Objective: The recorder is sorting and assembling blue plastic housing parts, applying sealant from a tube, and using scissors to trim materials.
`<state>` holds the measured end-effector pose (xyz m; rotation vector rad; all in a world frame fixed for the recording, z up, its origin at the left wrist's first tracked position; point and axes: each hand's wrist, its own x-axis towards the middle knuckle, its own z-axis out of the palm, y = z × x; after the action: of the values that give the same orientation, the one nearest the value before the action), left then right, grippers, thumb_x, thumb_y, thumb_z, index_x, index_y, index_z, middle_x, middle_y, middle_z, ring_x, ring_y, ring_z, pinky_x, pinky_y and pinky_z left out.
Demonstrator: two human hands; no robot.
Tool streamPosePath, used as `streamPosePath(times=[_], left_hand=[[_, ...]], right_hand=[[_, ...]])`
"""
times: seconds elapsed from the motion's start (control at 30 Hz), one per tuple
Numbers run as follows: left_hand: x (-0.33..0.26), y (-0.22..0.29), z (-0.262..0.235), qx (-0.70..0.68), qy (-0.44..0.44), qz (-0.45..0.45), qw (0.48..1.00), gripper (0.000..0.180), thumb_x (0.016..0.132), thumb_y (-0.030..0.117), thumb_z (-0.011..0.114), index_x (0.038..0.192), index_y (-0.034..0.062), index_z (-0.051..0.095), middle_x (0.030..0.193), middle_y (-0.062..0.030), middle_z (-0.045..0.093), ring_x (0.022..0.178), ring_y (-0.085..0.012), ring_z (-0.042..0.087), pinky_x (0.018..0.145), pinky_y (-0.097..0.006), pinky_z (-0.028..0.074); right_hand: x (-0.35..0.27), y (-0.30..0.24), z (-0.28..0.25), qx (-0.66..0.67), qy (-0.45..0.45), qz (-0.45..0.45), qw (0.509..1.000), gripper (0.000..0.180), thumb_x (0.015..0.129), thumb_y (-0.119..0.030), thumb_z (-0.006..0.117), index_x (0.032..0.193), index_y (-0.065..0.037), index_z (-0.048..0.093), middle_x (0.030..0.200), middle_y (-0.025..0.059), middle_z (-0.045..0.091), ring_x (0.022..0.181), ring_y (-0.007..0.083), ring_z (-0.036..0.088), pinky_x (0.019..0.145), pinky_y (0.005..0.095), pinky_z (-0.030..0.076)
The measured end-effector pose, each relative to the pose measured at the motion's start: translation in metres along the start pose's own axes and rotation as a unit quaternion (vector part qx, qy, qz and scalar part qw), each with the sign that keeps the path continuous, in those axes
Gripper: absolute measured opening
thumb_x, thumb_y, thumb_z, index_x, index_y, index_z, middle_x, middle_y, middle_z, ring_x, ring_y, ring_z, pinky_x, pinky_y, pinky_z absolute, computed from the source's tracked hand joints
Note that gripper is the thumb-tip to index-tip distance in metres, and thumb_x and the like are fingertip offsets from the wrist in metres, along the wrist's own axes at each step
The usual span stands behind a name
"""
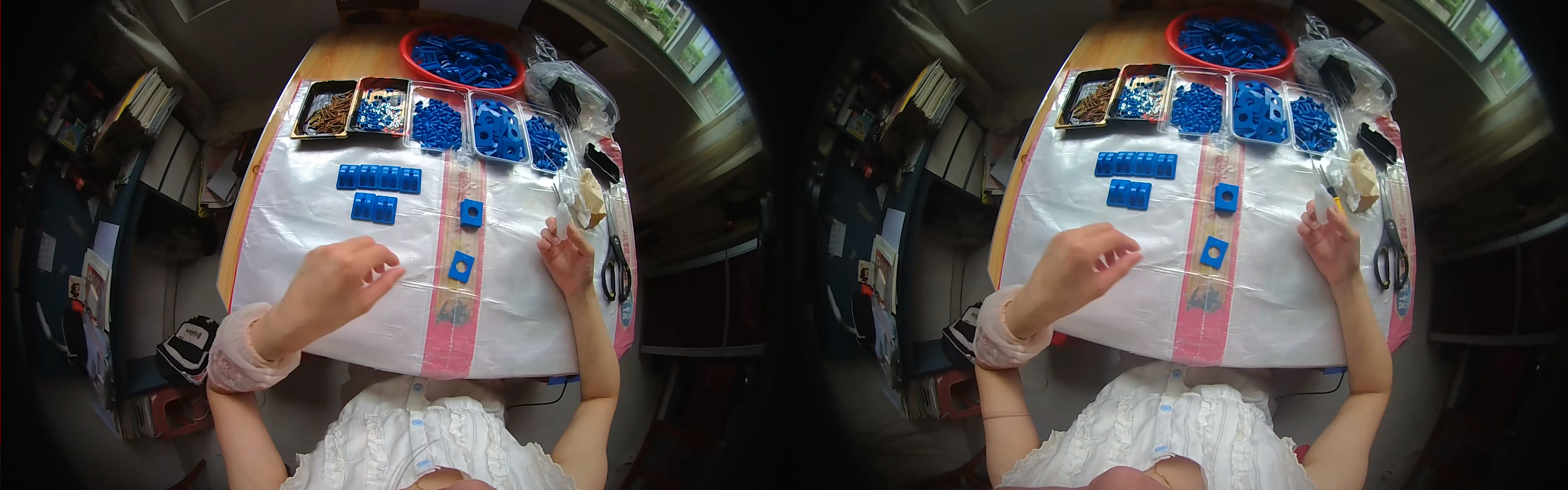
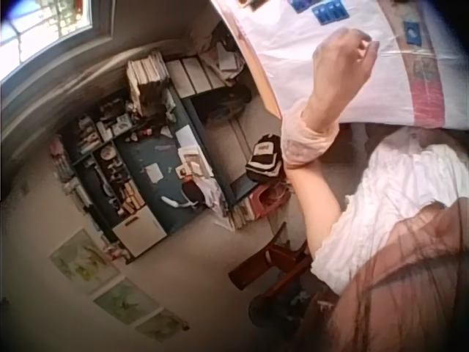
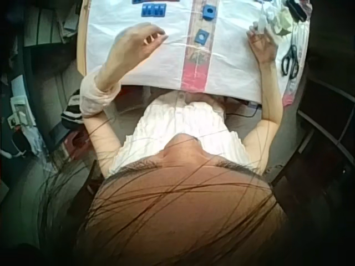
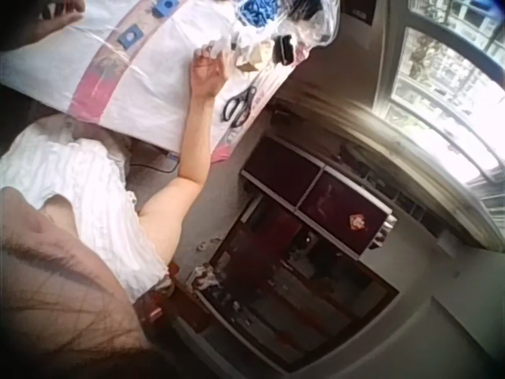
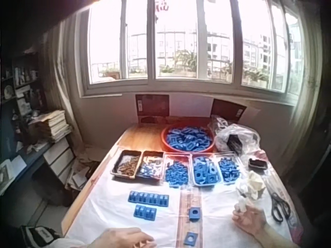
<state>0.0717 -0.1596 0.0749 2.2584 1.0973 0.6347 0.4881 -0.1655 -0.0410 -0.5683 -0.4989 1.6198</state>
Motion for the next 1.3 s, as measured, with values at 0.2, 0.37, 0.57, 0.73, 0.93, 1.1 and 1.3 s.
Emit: streamPosePath(times=[0.2,0.37,0.57,0.73,0.93,1.1,1.3], left_hand=[[0.063,0.007,0.093,0.067,-0.093,0.052,0.992,0.035,0.084,0.019,0.082,0.105,-0.0006,0.061,0.104,-0.0167,0.064,0.089,-0.0367,0.069,0.076,-0.045,0.056],[0.073,-0.003,0.102,0.057,-0.147,0.044,0.987,0.040,0.083,0.015,0.082,0.108,0.0005,0.054,0.105,-0.0178,0.061,0.095,-0.0404,0.067,0.077,-0.045,0.055],[0.071,-0.004,0.105,-0.166,-0.182,-0.046,0.968,0.026,0.087,0.010,0.081,0.100,0.0043,0.059,0.091,-0.0095,0.071,0.080,-0.0242,0.068,0.071,-0.033,0.052],[0.087,-0.012,0.109,-0.522,-0.139,-0.211,0.815,0.014,0.091,0.012,0.081,0.089,0.0087,0.067,0.092,0.0013,0.070,0.081,-0.0028,0.060,0.070,-0.021,0.047],[0.095,-0.008,0.122,-0.628,-0.157,-0.247,0.722,0.016,0.089,0.002,0.076,0.101,0.0079,0.067,0.111,-0.0052,0.069,0.085,-0.0010,0.058,0.072,-0.015,0.045],[0.089,-0.019,0.124,-0.665,-0.194,-0.245,0.678,0.020,0.090,0.002,0.076,0.106,0.0080,0.065,0.113,-0.0042,0.069,0.086,0.0010,0.057,0.074,-0.014,0.047],[0.086,-0.017,0.124,-0.713,-0.188,-0.240,0.632,0.025,0.095,0.018,0.077,0.113,0.0087,0.064,0.118,-0.0049,0.068,0.093,-0.0009,0.059,0.077,-0.012,0.049]], right_hand=[[-0.001,0.001,-0.004,0.018,-0.011,0.010,1.000,0.033,0.099,-0.016,0.063,0.131,-0.008,0.055,0.110,0.0104,0.061,0.091,0.0171,0.052,0.084,0.0323,0.045],[-0.002,0.002,-0.001,0.005,-0.026,0.016,1.000,0.037,0.099,-0.018,0.064,0.134,-0.010,0.055,0.110,0.0101,0.060,0.090,0.0170,0.052,0.084,0.0333,0.044],[-0.003,0.000,0.000,0.023,-0.011,0.014,1.000,0.039,0.098,-0.018,0.066,0.134,-0.008,0.054,0.110,0.0105,0.061,0.089,0.0160,0.052,0.085,0.0323,0.044],[-0.002,-0.002,0.002,0.034,0.010,0.001,0.999,0.040,0.097,-0.017,0.068,0.134,-0.008,0.053,0.109,0.0101,0.060,0.088,0.0147,0.051,0.084,0.0311,0.044],[-0.004,-0.004,0.002,0.030,0.021,0.002,0.999,0.039,0.096,-0.015,0.069,0.131,-0.009,0.053,0.108,0.0099,0.060,0.087,0.0144,0.050,0.083,0.0307,0.043],[-0.005,-0.003,0.006,0.029,0.025,0.009,0.999,0.039,0.096,-0.015,0.069,0.131,-0.009,0.054,0.107,0.0103,0.060,0.087,0.0143,0.051,0.083,0.0307,0.044],[-0.001,-0.005,0.003,0.027,0.018,0.007,0.999,0.039,0.096,-0.014,0.070,0.132,-0.010,0.055,0.109,0.0108,0.062,0.088,0.0148,0.054,0.084,0.0318,0.045]])
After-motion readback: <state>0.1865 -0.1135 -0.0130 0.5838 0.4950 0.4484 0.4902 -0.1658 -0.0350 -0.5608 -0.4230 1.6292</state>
